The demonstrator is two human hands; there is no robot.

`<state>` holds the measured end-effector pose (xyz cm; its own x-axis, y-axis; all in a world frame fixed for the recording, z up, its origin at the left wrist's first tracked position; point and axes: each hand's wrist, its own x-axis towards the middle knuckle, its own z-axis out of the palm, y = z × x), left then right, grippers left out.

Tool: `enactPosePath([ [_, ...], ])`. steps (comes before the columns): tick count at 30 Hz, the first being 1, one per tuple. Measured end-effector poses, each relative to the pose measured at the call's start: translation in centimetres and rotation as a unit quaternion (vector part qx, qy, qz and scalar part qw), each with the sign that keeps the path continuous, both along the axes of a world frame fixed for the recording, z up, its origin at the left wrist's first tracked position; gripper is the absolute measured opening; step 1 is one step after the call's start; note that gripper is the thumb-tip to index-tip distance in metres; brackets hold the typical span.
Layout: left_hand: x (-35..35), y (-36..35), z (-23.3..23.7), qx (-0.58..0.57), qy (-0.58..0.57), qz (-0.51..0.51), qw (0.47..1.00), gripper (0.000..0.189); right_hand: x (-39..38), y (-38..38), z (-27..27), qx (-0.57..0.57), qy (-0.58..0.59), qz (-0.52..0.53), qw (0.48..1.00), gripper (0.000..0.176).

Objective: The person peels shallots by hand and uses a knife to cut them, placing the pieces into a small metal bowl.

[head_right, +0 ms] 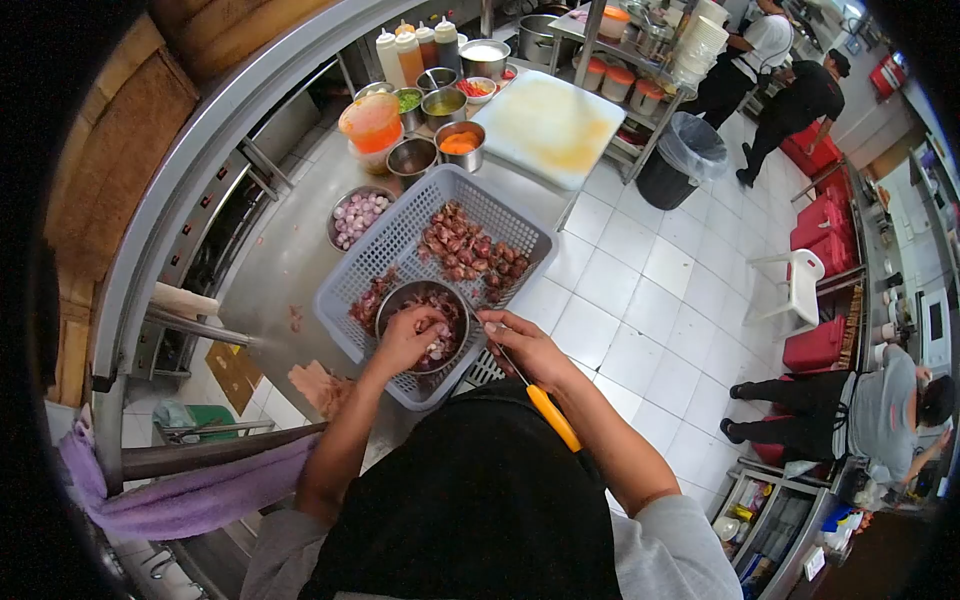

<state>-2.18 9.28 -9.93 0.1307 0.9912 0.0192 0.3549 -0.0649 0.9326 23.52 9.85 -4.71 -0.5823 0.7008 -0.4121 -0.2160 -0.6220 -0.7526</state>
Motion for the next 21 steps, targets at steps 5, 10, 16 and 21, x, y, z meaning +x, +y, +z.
enactPosePath([
  [5, 1.0, -0.1, 0.6, 0.064, 0.256, -0.066, 0.962, 0.024, -0.5, 0.0, 0.1, -0.001, -0.011, -0.002, 1.0, 0.037],
  [10, 1.0, -0.3, 0.6, 0.112, 0.258, -0.085, 0.956, 0.022, -0.5, -0.1, 0.5, 0.008, -0.015, -0.009, 1.0, 0.035],
  [16, -0.6, 0.5, 1.4, 0.056, 0.06, 0.019, 0.996, 0.018, -0.4, -0.2, 0.3, -0.018, -0.019, -0.019, 0.999, 0.034],
  [21, -6.2, 6.5, 1.6, 0.07, 0.082, 0.264, 0.959, 0.02, -0.1, -0.3, 0.2, -0.019, -0.024, -0.019, 0.999, 0.034],
])
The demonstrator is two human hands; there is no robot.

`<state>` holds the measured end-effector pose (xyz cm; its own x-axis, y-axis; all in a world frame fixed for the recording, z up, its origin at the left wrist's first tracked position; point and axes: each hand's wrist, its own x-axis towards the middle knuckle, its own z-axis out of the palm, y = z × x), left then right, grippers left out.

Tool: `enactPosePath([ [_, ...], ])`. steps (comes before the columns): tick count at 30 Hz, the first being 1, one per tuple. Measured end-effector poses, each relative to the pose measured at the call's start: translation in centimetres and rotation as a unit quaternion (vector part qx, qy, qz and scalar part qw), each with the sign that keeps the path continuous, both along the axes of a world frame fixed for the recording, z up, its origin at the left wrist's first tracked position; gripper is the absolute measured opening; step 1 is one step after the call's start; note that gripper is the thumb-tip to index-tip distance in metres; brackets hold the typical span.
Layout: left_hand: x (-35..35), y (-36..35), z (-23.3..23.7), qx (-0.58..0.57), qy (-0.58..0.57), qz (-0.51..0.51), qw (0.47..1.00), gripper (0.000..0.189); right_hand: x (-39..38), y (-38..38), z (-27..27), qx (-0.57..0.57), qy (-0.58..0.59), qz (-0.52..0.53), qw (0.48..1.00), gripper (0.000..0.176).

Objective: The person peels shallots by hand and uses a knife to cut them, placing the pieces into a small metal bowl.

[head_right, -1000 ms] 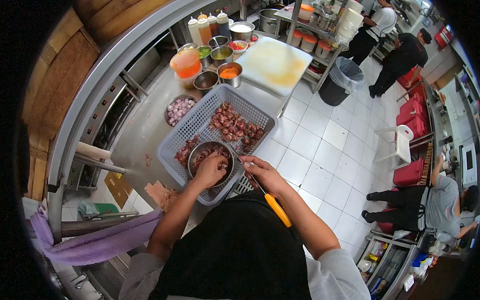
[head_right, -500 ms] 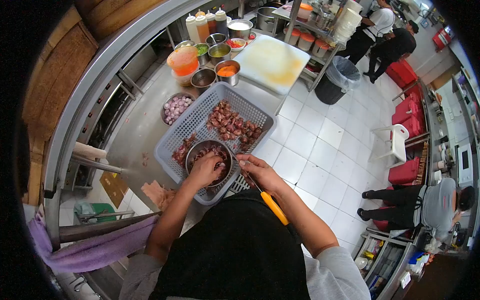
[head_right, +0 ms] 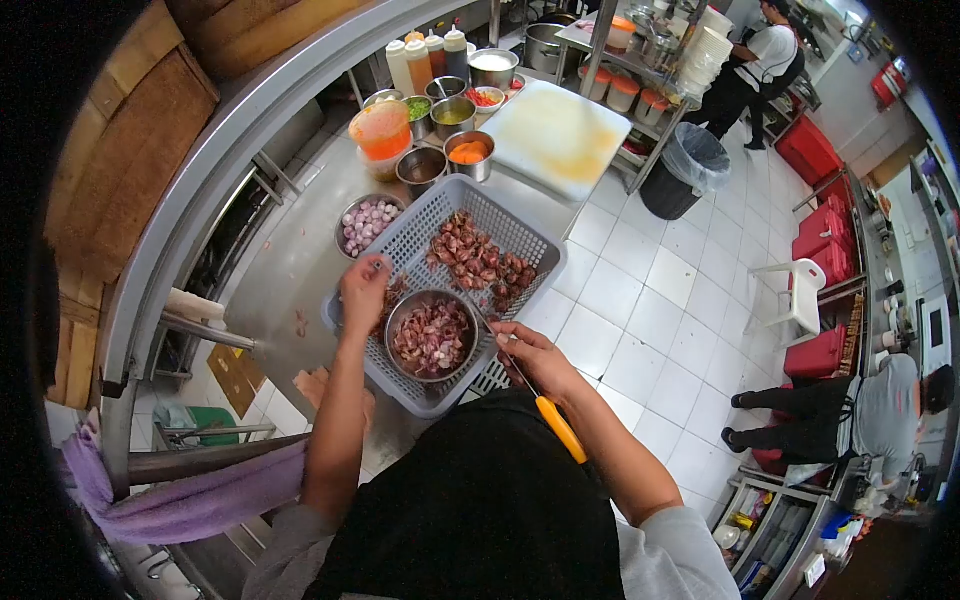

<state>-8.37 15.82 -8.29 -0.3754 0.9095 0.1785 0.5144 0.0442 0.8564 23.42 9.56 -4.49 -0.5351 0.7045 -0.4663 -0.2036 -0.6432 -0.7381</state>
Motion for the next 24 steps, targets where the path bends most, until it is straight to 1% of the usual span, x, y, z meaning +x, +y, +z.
enactPosePath([
  [1, -1.6, 1.8, -0.6, 0.019, 0.05, 0.042, 0.998, 0.02, 0.1, 0.0, -0.1, -0.003, 0.001, 0.007, 1.0, 0.034],
  [3, -3.7, 5.2, -0.8, 0.043, 0.088, 0.05, 0.994, 0.023, 0.1, -0.2, -0.4, 0.006, 0.001, 0.002, 1.0, 0.034],
  [4, -4.5, 6.9, -1.2, 0.046, 0.088, 0.049, 0.994, 0.023, 0.2, -0.3, -0.5, 0.012, -0.001, -0.003, 1.0, 0.035],
  [6, -5.4, 9.4, -1.5, -0.01, 0.145, 0.03, 0.989, 0.026, 0.2, -0.6, -0.3, 0.013, -0.001, -0.013, 1.0, 0.035],
  [7, -5.7, 10.1, -1.6, -0.009, 0.145, 0.026, 0.989, 0.026, 0.2, -0.7, -0.2, 0.011, -0.001, -0.021, 1.0, 0.035],
  [9, -5.9, 11.0, -1.4, -0.053, -0.021, 0.037, 0.998, 0.03, 0.6, -0.8, 0.0, 0.008, -0.003, -0.022, 1.0, 0.035],
  [10, -6.0, 10.7, -1.4, -0.055, -0.02, 0.033, 0.998, 0.03, 0.8, -0.9, 0.0, 0.005, -0.003, -0.018, 1.0, 0.035],
  [11, -6.2, 9.9, -1.5, -0.053, -0.207, -0.015, 0.977, 0.031, 0.9, -0.9, 0.0, 0.002, -0.002, -0.021, 1.0, 0.035],
  [12, -6.4, 8.7, -1.4, -0.051, -0.386, -0.059, 0.919, 0.032, 1.0, -0.8, 0.0, 0.004, 0.0, -0.015, 1.0, 0.036],
  [13, -5.8, 7.2, -0.7, -0.053, -0.415, -0.106, 0.902, 0.028, 1.0, -0.8, 0.1, 0.005, 0.002, -0.007, 1.0, 0.036],
  [14, -4.9, 5.5, -0.2, -0.055, -0.416, -0.101, 0.902, 0.028, 0.8, -0.9, 0.3, 0.001, 0.002, -0.003, 1.0, 0.036],
  [16, -1.7, 1.6, 2.6, 0.017, -0.451, -0.136, 0.882, 0.023, 0.1, -0.8, 1.6, 0.053, -0.018, -0.001, 0.998, 0.039],
  [17, -0.4, -0.1, 3.9, 0.019, -0.452, -0.132, 0.882, 0.023, -0.4, -0.7, 2.2, 0.053, -0.019, 0.003, 0.998, 0.039],
  [18, 0.8, -1.7, 5.1, 0.027, -0.45, -0.132, 0.883, 0.023, -0.8, -0.7, 2.8, 0.079, -0.02, 0.001, 0.997, 0.042],
  [19, 1.8, -3.2, 5.7, 0.035, -0.447, -0.133, 0.884, 0.023, -1.2, -0.6, 3.5, 0.106, -0.021, -0.002, 0.994, 0.045],
  [20, 2.7, -4.4, 5.8, 0.037, -0.448, -0.131, 0.884, 0.023, -1.6, -0.7, 4.3, 0.107, -0.022, 0.001, 0.994, 0.045],
  [22, 4.0, -6.6, 6.1, 0.057, -0.468, -0.17, 0.865, 0.024, -2.4, -0.7, 5.5, 0.146, -0.005, 0.038, 0.988, 0.049],
  [23, 4.9, -7.5, 6.4, 0.06, -0.468, -0.17, 0.865, 0.024, -2.6, -0.5, 5.4, 0.155, 0.011, 0.061, 0.986, 0.05],
  [24, 5.8, -8.4, 7.1, 0.059, -0.522, -0.162, 0.835, 0.025, -2.9, -0.6, 5.7, 0.156, 0.01, 0.062, 0.986, 0.05],
])
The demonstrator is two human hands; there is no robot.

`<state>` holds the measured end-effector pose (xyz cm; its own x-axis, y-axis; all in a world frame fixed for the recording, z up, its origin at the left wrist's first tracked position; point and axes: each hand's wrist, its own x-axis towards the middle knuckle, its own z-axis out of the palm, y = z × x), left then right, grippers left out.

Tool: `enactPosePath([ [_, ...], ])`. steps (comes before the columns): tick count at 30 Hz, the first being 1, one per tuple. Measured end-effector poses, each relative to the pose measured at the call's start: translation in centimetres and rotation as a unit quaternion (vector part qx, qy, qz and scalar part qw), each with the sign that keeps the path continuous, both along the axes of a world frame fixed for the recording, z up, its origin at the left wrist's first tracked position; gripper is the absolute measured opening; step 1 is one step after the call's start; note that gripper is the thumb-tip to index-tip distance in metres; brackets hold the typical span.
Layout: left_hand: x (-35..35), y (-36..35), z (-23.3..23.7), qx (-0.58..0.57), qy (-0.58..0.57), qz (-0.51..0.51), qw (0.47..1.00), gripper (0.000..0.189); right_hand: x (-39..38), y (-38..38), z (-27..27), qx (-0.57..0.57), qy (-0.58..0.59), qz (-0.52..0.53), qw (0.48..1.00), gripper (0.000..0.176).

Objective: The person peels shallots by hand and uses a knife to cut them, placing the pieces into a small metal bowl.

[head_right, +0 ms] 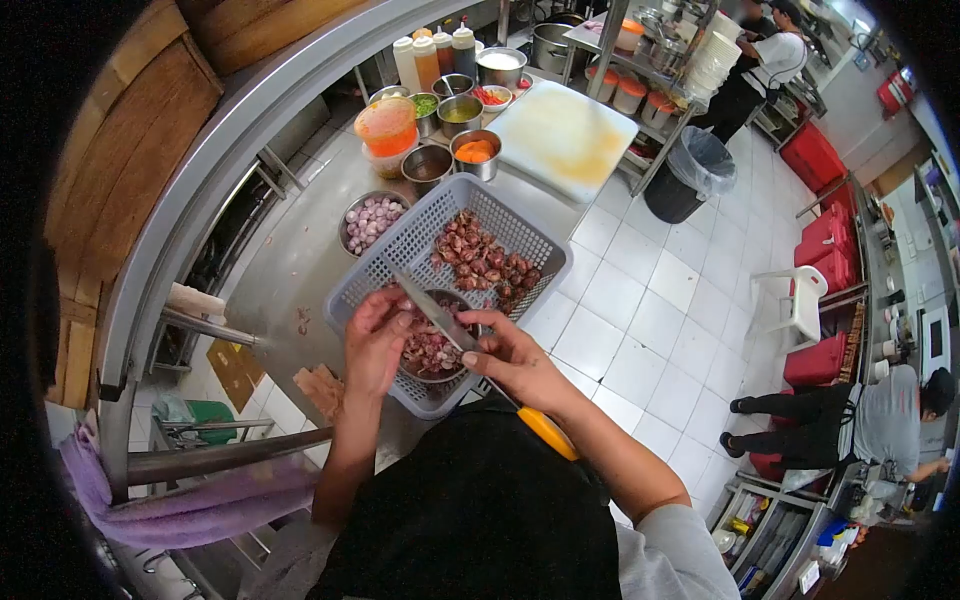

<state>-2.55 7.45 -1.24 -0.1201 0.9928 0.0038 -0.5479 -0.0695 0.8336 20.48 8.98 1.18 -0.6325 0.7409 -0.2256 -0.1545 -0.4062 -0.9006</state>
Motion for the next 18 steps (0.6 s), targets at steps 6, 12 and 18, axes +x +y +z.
enactPosePath([
  [6, 3.2, -3.0, 1.7, -0.018, -0.072, 0.013, 0.997, 0.027, -1.5, -1.0, 2.6, 0.059, 0.02, 0.023, 0.998, 0.053],
  [12, 3.9, -3.8, 0.7, 0.022, -0.083, 0.027, 0.996, 0.026, -1.3, -1.4, 3.3, 0.118, 0.002, 0.029, 0.993, 0.052],
  [18, 4.1, -4.2, 1.0, 0.026, -0.08, 0.028, 0.996, 0.026, -1.4, -1.6, 3.0, 0.123, 0.001, 0.018, 0.992, 0.05],
])
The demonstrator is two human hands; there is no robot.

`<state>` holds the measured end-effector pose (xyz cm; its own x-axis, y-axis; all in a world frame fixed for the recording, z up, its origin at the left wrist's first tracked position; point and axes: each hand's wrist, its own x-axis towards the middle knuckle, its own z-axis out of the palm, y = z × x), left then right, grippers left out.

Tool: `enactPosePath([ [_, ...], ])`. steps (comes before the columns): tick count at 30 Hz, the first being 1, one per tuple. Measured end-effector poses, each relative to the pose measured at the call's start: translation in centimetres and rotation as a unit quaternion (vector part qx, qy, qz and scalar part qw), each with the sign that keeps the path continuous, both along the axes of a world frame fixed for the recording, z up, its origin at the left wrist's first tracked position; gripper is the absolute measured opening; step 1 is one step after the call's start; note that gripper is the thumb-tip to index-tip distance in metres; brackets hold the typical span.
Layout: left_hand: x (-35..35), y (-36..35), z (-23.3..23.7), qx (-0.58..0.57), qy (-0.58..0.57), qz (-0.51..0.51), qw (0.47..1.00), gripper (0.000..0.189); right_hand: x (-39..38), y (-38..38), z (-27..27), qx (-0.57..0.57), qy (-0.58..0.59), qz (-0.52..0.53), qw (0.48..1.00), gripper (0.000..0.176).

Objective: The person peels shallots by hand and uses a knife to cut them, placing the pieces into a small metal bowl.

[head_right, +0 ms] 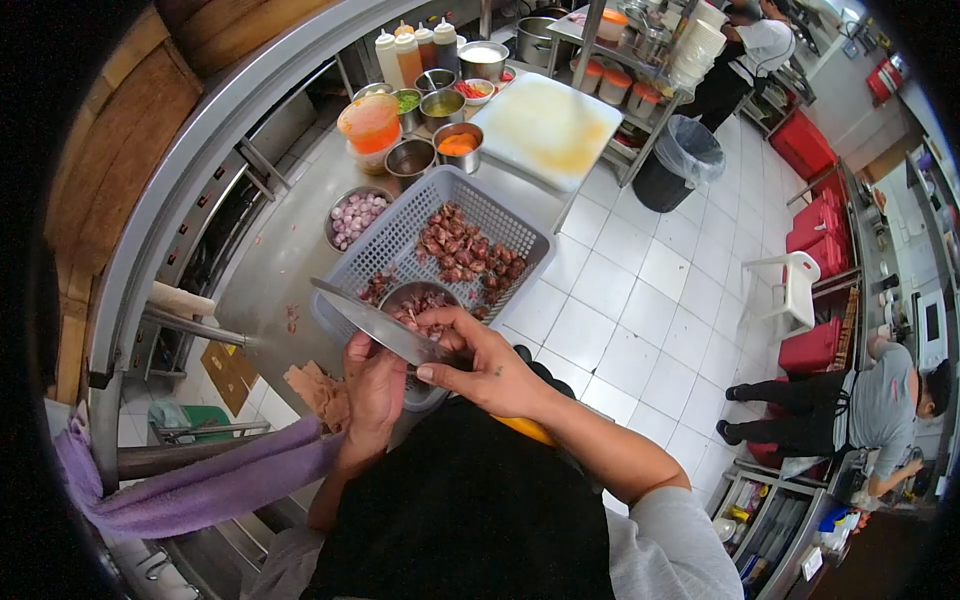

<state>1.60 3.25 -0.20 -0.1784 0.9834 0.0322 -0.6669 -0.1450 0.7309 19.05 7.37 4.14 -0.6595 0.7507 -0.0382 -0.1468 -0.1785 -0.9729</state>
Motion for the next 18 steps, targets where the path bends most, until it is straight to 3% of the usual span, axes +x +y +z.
enactPosePath([
  [11, 0.8, -1.0, -0.1, -0.029, 0.073, 0.045, 0.996, 0.027, -0.7, 0.1, -0.3, -0.005, 0.045, -0.029, 0.999, 0.04],
  [14, 0.9, -0.9, -0.1, -0.035, 0.036, 0.026, 0.998, 0.023, -0.5, 0.8, -0.3, -0.041, 0.091, 0.0, 0.995, 0.036],
  [16, 0.8, -0.7, 0.5, -0.04, 0.002, 0.009, 0.999, 0.023, 0.2, 1.5, 0.1, -0.206, 0.108, 0.051, 0.971, 0.03],
  [18, 0.9, -0.5, 0.5, -0.044, -0.032, -0.013, 0.998, 0.024, 0.0, 1.5, -0.3, -0.202, 0.108, 0.049, 0.972, 0.029],
])
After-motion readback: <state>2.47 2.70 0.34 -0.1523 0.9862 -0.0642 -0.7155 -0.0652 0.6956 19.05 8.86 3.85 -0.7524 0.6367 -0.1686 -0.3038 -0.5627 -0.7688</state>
